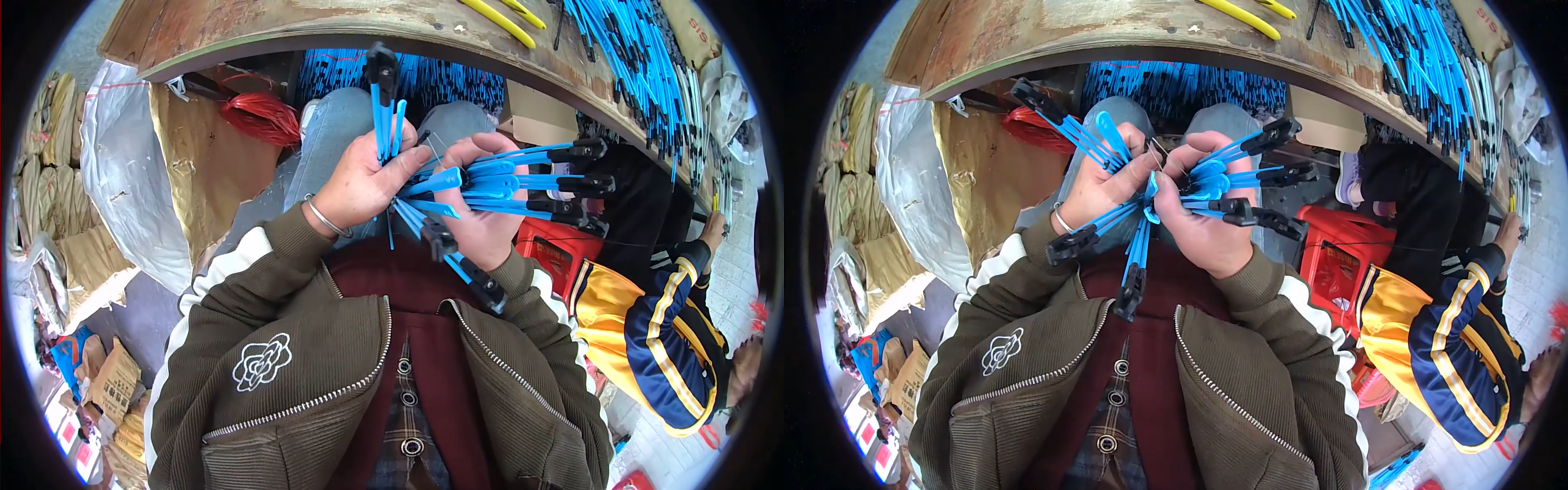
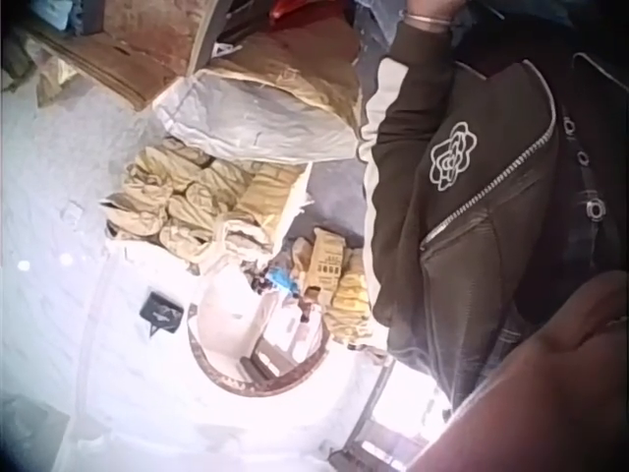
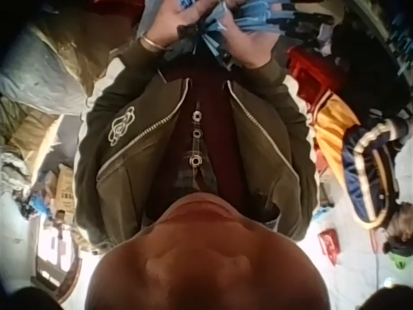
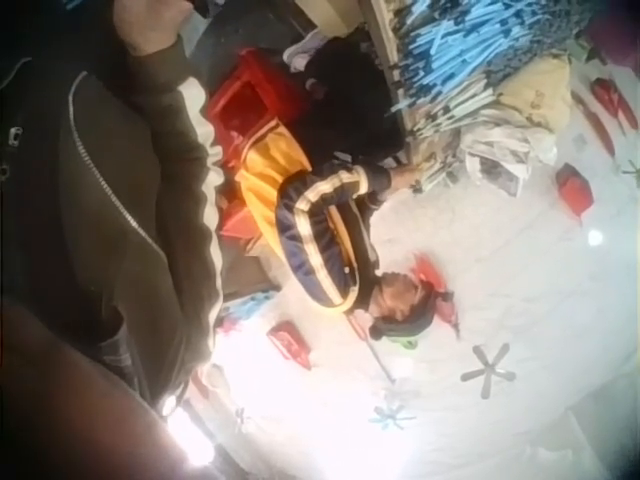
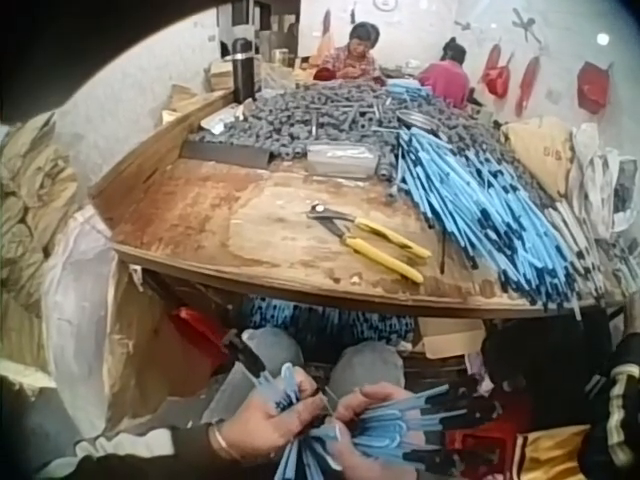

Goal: The person gathers umbrella ribs, threads a wire through their ends by hand, fits them into a circular plastic hub, and tightens the wire around the hub using pliers.

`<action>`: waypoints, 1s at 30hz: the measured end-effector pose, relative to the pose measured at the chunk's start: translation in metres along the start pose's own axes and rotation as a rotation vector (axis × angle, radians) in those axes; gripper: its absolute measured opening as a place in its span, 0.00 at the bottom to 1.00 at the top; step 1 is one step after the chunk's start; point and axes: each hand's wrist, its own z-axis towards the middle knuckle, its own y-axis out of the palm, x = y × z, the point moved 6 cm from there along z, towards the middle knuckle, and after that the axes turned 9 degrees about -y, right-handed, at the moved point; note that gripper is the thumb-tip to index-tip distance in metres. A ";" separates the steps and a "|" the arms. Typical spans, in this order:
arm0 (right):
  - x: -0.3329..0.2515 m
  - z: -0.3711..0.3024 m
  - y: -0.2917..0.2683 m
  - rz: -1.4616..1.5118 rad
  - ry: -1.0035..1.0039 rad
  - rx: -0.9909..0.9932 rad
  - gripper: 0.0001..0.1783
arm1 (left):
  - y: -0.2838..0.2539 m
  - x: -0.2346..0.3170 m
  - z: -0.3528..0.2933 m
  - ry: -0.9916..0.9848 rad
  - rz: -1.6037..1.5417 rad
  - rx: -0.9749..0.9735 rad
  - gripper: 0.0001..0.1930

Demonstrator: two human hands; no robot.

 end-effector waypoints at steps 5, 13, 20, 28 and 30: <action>0.002 -0.002 -0.001 0.007 0.002 0.038 0.27 | 0.004 0.002 -0.002 0.073 0.014 0.029 0.09; -0.005 -0.001 0.009 -0.059 -0.057 0.010 0.27 | 0.012 0.004 -0.011 0.195 0.035 0.188 0.07; 0.003 -0.001 0.001 0.062 0.028 0.085 0.23 | 0.019 0.005 -0.013 0.215 0.064 0.268 0.05; 0.008 0.002 -0.013 0.038 0.030 0.127 0.24 | 0.029 0.009 -0.014 0.241 0.231 0.203 0.07; 0.009 0.003 -0.014 0.042 0.059 0.139 0.24 | 0.023 0.007 -0.008 0.181 0.161 0.092 0.08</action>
